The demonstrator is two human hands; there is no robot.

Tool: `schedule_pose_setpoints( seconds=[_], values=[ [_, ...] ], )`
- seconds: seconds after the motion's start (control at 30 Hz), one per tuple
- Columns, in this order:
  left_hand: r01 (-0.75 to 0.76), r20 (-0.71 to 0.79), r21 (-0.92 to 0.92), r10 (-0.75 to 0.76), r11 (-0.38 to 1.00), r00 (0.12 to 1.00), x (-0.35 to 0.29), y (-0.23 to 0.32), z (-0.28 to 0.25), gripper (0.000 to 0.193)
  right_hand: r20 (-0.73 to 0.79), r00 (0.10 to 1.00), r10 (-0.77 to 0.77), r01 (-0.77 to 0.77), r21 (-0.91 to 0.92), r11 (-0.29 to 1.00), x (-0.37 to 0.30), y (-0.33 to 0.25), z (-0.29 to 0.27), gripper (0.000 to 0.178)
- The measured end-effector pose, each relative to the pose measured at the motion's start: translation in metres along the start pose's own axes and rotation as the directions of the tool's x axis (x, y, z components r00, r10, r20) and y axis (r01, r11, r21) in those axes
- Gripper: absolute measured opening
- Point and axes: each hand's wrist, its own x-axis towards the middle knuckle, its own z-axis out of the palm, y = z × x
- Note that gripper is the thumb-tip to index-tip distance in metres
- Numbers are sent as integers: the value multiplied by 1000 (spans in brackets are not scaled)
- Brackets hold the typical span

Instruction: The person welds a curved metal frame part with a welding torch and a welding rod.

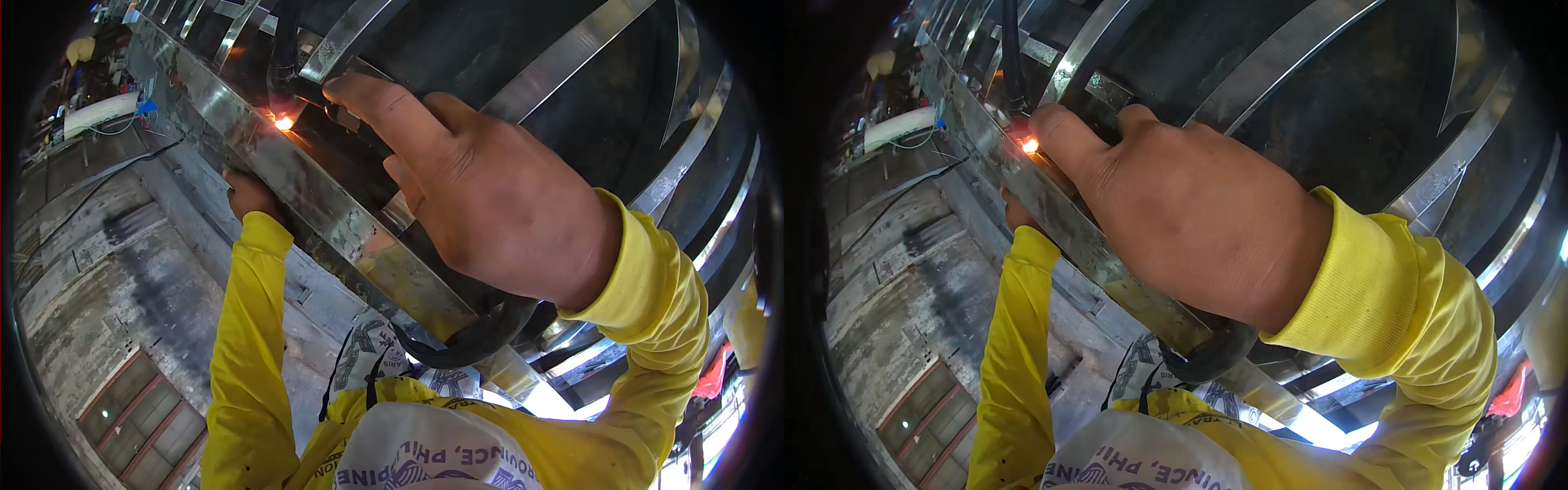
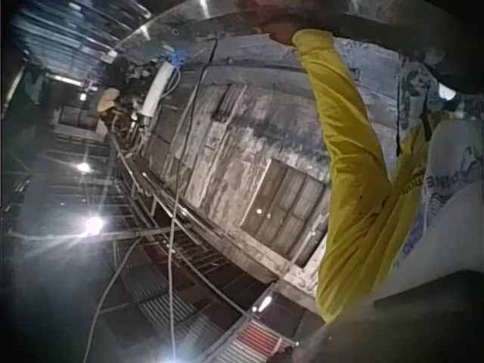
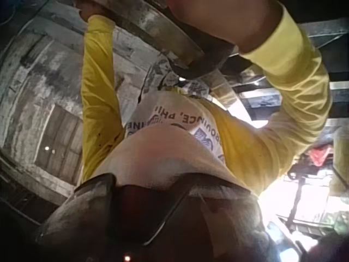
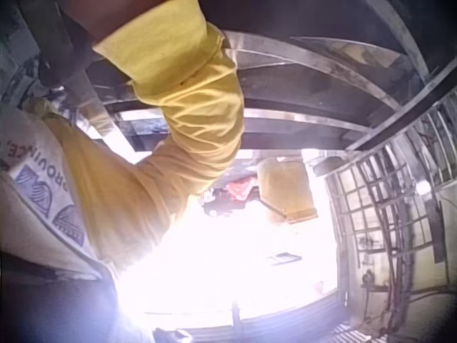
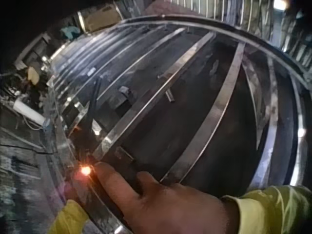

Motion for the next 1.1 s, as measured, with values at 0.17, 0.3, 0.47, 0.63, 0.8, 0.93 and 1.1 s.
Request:
schedule_pose_setpoints(
  seconds=[0.17,0.3,0.47,0.63,0.8,0.93,1.1],
  values=[
    [-39,72,167,28,985,997,-5,4,14,87,-4,1000,-19,19,-29,999,-3,1,-1,59],
    [-86,125,308,49,948,991,-7,12,8,87,-9,1000,-24,24,-27,999,-2,0,-2,61],
    [-151,198,466,64,872,978,-9,22,9,87,-11,1000,-26,26,-31,999,-1,0,-1,61],
    [-219,272,602,60,768,960,-10,31,10,88,-9,1000,-26,26,-41,999,-1,0,-2,59],
    [-288,342,714,41,639,939,-9,40,11,88,0,1000,-18,18,-46,999,0,-1,-3,56],
    [-347,397,778,17,523,918,-14,44,10,88,-2,1000,-25,25,-61,998,-1,0,-3,55],
    [-412,449,837,-20,361,893,-12,55,13,88,7,1000,-4,5,-34,999,0,-1,-3,55]
  ],
)
